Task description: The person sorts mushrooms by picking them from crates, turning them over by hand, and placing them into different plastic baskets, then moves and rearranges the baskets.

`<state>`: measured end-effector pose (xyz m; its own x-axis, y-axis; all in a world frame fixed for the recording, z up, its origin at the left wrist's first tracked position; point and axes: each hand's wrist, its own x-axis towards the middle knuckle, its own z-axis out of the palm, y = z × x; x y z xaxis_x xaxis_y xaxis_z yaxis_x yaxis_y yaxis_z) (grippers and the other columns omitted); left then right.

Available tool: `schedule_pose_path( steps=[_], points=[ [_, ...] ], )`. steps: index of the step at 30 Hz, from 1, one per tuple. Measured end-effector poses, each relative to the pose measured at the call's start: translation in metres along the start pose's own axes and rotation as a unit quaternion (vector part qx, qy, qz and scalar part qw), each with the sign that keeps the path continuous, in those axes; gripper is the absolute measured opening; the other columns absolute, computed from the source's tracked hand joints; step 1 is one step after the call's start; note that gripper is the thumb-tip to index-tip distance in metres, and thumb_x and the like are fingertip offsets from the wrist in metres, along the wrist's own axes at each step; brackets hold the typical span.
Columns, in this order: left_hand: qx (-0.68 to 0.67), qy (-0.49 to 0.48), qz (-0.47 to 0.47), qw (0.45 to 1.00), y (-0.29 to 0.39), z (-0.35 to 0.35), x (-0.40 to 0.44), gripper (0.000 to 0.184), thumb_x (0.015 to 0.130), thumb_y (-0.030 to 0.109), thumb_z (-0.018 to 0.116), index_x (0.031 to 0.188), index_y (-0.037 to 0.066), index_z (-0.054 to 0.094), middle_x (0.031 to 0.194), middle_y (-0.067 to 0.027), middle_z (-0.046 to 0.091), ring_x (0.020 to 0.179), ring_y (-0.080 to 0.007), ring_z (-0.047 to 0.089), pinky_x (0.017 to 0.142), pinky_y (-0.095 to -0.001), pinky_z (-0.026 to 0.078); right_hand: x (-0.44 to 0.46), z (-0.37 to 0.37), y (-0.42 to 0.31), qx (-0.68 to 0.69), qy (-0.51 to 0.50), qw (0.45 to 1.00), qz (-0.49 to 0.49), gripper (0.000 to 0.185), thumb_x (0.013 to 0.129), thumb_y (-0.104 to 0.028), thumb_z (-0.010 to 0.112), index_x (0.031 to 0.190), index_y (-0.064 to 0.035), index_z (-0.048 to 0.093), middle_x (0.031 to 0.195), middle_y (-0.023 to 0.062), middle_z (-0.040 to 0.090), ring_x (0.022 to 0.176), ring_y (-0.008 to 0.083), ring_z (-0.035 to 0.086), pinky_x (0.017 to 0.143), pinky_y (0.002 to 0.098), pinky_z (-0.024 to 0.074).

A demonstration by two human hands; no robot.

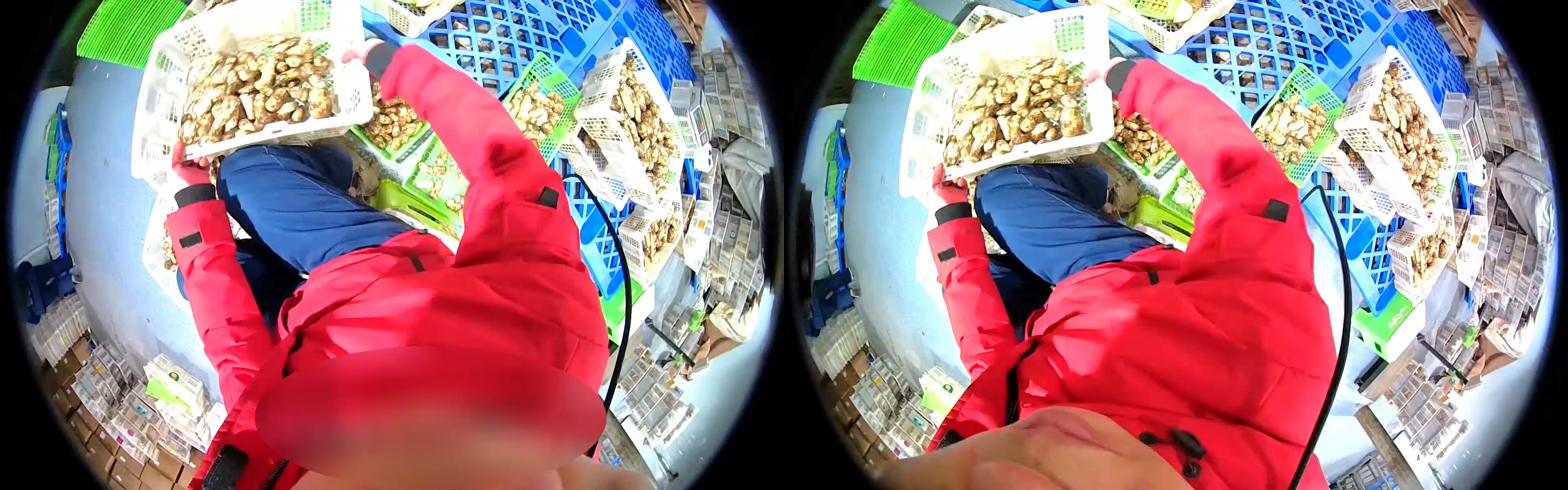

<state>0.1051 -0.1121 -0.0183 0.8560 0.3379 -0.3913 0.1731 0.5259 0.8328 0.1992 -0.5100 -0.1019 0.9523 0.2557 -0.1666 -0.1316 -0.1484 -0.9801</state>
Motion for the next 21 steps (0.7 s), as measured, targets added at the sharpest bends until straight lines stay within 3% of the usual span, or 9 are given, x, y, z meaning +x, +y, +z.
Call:
schedule_pose_path(
  steps=[4, 5, 7, 9, 11, 14, 17, 20, 21],
  points=[
    [0.06, -0.038, 0.04, 0.997, 0.002, 0.066, -0.035, 0.018, 0.078, 0.027, 0.057, 0.081, 0.01, 0.054, 0.058, 0.0015, 0.05, 0.043, -0.0099, 0.042, 0.037, -0.0217, 0.033, -0.069, -0.012, 0.053, -0.085, 0.069, 0.98, 0.167, 0.026, 0.07, -0.026, 0.06, 0.083, -0.0027, 0.061, 0.076, 0.0109, 0.061, 0.071, 0.0218, 0.059, 0.064, 0.0295, 0.0459],
    [0.079, -0.048, 0.07, 0.993, 0.005, 0.095, -0.042, 0.019, 0.08, 0.026, 0.056, 0.087, 0.009, 0.053, 0.061, 0.0017, 0.049, 0.046, -0.0094, 0.042, 0.04, -0.0213, 0.033, -0.119, -0.003, 0.039, 0.386, 0.16, 0.905, 0.084, 0.023, 0.07, -0.01, 0.06, 0.087, 0.0042, 0.057, 0.081, 0.0123, 0.06, 0.071, 0.0233, 0.058, 0.065, 0.03, 0.0467],
    [0.039, -0.218, 0.02, 0.975, 0.005, 0.118, -0.024, 0.025, 0.083, 0.028, 0.051, 0.094, 0.005, 0.052, 0.073, -0.0028, 0.054, 0.061, -0.0124, 0.051, 0.052, -0.0231, 0.042, -0.172, -0.003, 0.038, 0.48, 0.198, 0.851, 0.082, 0.019, 0.072, -0.003, 0.056, 0.089, 0.0051, 0.055, 0.082, 0.0126, 0.06, 0.073, 0.0229, 0.058, 0.067, 0.0307, 0.0478],
    [0.065, -0.273, 0.005, 0.96, 0.013, 0.17, -0.07, 0.032, 0.088, 0.027, 0.042, 0.106, 0.001, 0.048, 0.095, -0.0101, 0.055, 0.087, -0.0157, 0.054, 0.077, -0.0294, 0.043, -0.218, -0.007, 0.074, 0.311, 0.258, 0.913, 0.063, 0.026, 0.073, -0.005, 0.055, 0.098, 0.0042, 0.052, 0.092, 0.014, 0.057, 0.083, 0.0255, 0.057, 0.075, 0.0344, 0.0475],
    [0.155, -0.328, 0.05, 0.931, 0.019, 0.184, -0.085, 0.042, 0.089, 0.031, 0.039, 0.114, -0.002, 0.043, 0.111, -0.0139, 0.05, 0.101, -0.0206, 0.05, 0.085, -0.033, 0.041, -0.243, 0.006, 0.04, 0.513, 0.363, 0.776, 0.051, 0.026, 0.077, -0.007, 0.052, 0.1, 0.004, 0.051, 0.095, 0.0143, 0.056, 0.088, 0.0258, 0.055, 0.077, 0.0357, 0.0463],
    [0.161, -0.398, 0.008, 0.903, 0.031, 0.161, -0.097, 0.043, 0.089, 0.033, 0.038, 0.113, -0.001, 0.045, 0.111, -0.0131, 0.051, 0.1, -0.0193, 0.051, 0.084, -0.0321, 0.04, -0.257, -0.001, 0.014, 0.512, 0.381, 0.77, -0.017, 0.024, 0.078, -0.009, 0.05, 0.098, 0.0035, 0.05, 0.096, 0.0144, 0.054, 0.091, 0.0265, 0.052, 0.081, 0.0391, 0.0439],
    [0.159, -0.365, -0.014, 0.917, 0.036, 0.123, -0.09, 0.042, 0.088, 0.033, 0.039, 0.112, -0.001, 0.046, 0.108, -0.0122, 0.053, 0.097, -0.0179, 0.052, 0.081, -0.0299, 0.04, -0.21, -0.034, 0.071, 0.655, 0.464, 0.596, 0.028, 0.019, 0.078, -0.01, 0.047, 0.093, 0.0005, 0.051, 0.089, 0.0115, 0.054, 0.084, 0.0256, 0.052, 0.077, 0.038, 0.045],
    [0.097, -0.373, -0.044, 0.922, 0.035, 0.072, -0.065, 0.041, 0.088, 0.031, 0.04, 0.111, -0.001, 0.046, 0.109, -0.0119, 0.052, 0.094, -0.0171, 0.052, 0.079, -0.029, 0.041, -0.15, -0.063, 0.122, 0.602, 0.538, 0.59, -0.008, 0.01, 0.075, -0.01, 0.052, 0.076, -0.0009, 0.047, 0.068, 0.0109, 0.051, 0.062, 0.0238, 0.052, 0.054, 0.0404, 0.0504],
    [0.108, -0.298, -0.041, 0.948, 0.036, 0.068, -0.073, 0.041, 0.088, 0.031, 0.04, 0.112, -0.002, 0.046, 0.11, -0.0125, 0.052, 0.096, -0.0177, 0.051, 0.08, -0.0294, 0.041, -0.141, -0.058, 0.101, 0.384, 0.53, 0.756, 0.011, 0.014, 0.076, -0.015, 0.051, 0.075, -0.0015, 0.049, 0.068, 0.0106, 0.053, 0.063, 0.0228, 0.053, 0.054, 0.0386, 0.0474]
  ],
)
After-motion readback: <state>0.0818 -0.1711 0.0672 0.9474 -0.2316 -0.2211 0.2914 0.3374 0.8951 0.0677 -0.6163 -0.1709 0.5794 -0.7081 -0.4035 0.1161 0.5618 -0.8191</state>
